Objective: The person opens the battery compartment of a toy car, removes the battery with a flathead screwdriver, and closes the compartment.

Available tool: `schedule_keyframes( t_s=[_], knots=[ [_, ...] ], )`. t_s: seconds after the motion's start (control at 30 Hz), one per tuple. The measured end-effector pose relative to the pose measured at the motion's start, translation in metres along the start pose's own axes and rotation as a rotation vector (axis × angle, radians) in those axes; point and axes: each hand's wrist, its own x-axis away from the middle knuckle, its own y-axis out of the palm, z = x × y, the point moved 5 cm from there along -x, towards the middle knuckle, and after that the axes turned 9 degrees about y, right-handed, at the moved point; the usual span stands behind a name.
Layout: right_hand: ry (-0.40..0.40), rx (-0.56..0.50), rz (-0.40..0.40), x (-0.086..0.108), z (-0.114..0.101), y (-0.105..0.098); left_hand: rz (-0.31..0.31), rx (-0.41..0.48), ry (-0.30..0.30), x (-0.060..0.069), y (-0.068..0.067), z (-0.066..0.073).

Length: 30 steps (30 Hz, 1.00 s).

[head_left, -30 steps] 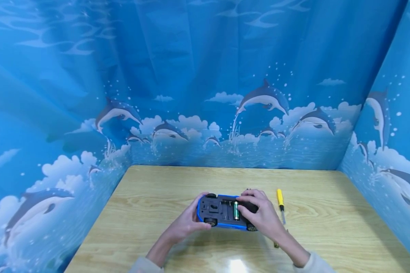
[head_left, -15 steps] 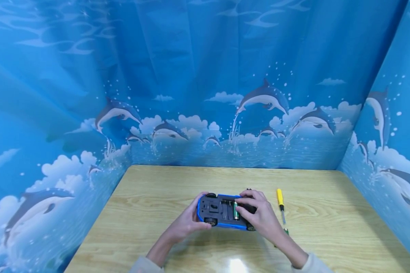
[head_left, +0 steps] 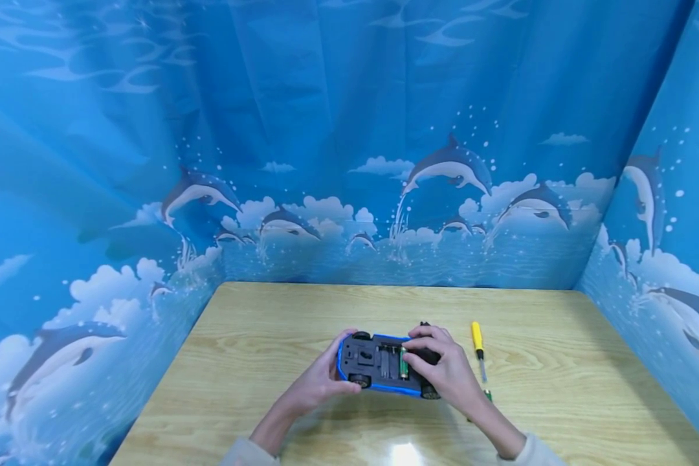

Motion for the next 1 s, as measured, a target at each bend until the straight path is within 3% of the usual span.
schedule_keyframes(
  t_s=[0.33,0.63,0.8,1.0],
  knots=[
    [-0.05,-0.018,0.013,0.0019,-0.0006,0.0011,-0.006,-0.007,-0.008,-0.0005,0.0,-0.0013],
    [-0.054,-0.13,0.034,0.0038,-0.0054,0.0001,0.017,-0.004,-0.026,0.0003,-0.0015,-0.0022],
    [-0.024,-0.202,0.007,0.0047,-0.0032,0.0002,0.013,-0.005,-0.031,0.0003,-0.0015,-0.0029],
    [0.057,-0.15,-0.065,0.0055,0.0008,0.0002,0.007,-0.009,-0.034,0.0005,-0.0007,-0.0033]
  ],
)
